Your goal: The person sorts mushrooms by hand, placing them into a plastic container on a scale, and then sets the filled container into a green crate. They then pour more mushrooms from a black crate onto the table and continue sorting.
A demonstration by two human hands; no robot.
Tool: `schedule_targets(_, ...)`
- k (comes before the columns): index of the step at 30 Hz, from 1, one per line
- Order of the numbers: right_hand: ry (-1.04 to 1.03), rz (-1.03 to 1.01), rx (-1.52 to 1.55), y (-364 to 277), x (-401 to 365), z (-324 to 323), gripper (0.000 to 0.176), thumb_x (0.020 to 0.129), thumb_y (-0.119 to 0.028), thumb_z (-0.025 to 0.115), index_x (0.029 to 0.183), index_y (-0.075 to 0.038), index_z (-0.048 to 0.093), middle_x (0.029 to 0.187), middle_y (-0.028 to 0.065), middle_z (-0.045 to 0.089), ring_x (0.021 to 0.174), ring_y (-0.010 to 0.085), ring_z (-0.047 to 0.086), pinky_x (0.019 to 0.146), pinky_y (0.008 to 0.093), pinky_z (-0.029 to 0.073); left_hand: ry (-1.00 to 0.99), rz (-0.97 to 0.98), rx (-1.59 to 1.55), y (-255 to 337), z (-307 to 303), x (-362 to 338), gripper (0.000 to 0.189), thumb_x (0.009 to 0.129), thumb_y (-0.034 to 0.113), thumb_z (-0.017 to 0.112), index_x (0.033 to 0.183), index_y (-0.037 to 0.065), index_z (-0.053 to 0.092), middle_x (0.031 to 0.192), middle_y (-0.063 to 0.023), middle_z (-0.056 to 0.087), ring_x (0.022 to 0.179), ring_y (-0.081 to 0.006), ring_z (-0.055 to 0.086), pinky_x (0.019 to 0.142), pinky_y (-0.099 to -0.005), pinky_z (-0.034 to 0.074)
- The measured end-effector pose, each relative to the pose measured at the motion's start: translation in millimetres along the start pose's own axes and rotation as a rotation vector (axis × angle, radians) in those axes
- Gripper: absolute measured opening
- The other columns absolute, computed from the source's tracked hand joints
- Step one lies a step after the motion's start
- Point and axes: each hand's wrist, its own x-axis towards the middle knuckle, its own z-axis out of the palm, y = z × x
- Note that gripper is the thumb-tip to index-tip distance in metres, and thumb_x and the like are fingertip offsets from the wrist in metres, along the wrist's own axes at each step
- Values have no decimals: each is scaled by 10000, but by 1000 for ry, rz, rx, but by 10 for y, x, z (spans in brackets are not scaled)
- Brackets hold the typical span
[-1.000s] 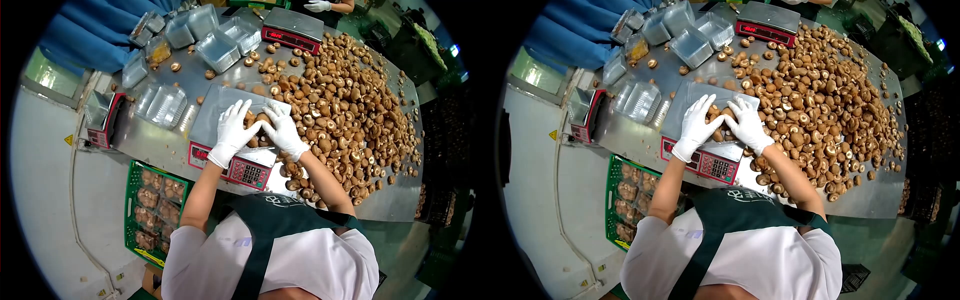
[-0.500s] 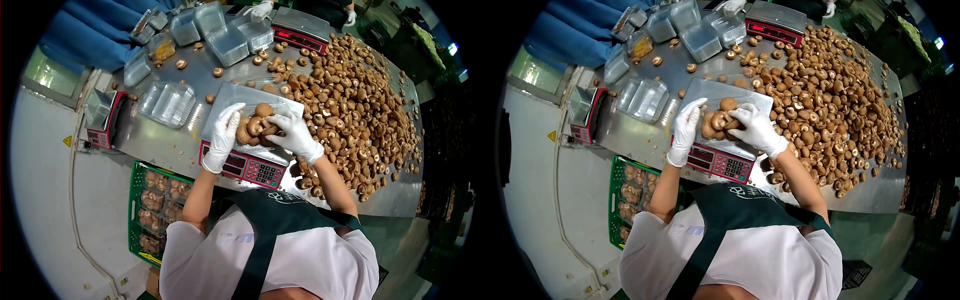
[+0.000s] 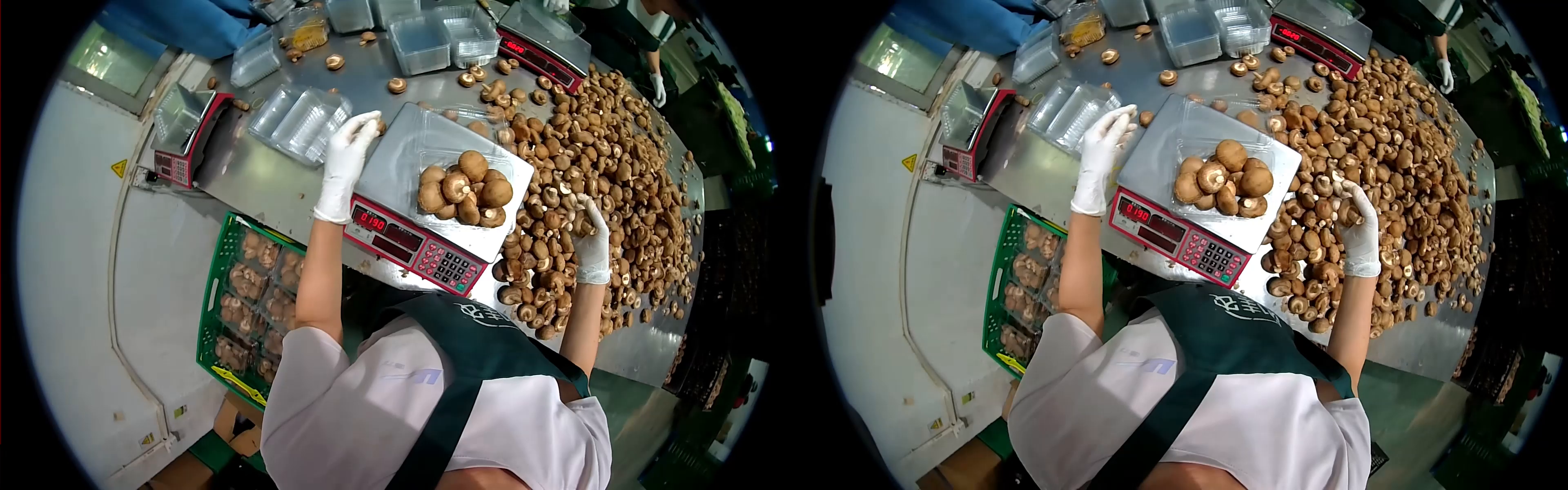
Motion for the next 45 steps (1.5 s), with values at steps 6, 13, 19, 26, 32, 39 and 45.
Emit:
schedule_targets(6,-212,-70,-148,63,82,142,296,897,-215,578,1072,23,604,976,111,657,711,135,594,622,243,471,-231,156,341,97,383,11,260,885,208,601,1091,56,649,1007,-26,659,903,-105,590,818,-225,454)
schedule_targets(13,-200,-44,-462,91,134,495,247,918,-228,541,979,-17,652,844,29,665,603,47,511,531,182,360,-454,79,582,217,889,-93,436,786,352,691,1115,72,633,1029,-111,660,894,-192,638,784,-288,501)
schedule_targets(19,-221,-6,-514,129,136,651,208,909,-232,578,950,-40,647,891,16,676,674,50,557,612,191,428,-554,144,1038,420,1058,-205,687,715,534,661,1247,118,533,1175,-134,561,1050,-304,569,893,-368,457)
schedule_targets(26,-409,53,-424,108,-107,625,263,922,-196,550,1099,-7,595,939,65,682,620,89,608,521,178,418,-506,368,595,420,831,-522,644,679,159,724,1281,109,501,1196,-132,545,1073,-310,551,931,-357,437)
schedule_targets(32,-734,246,-221,436,-299,503,430,877,-342,599,1126,6,563,939,116,658,565,85,593,476,153,416,-714,704,494,526,1100,-1080,698,677,224,782,1294,74,495,1310,-113,479,1197,-228,472,1001,-367,384)
schedule_targets(39,-357,11,97,273,-273,50,221,882,-233,543,984,-53,621,1029,160,614,663,132,631,462,194,468,17,87,154,120,491,-56,471,784,228,702,1190,30,568,1133,-88,587,957,-162,602,815,-279,493)
schedule_targets(45,19,-148,192,41,-232,-316,385,940,-322,519,1196,-35,543,525,6,480,559,84,532,510,244,418,-538,393,457,267,679,64,475,739,164,674,1200,112,575,1228,-110,553,1137,-248,529,992,-337,403)
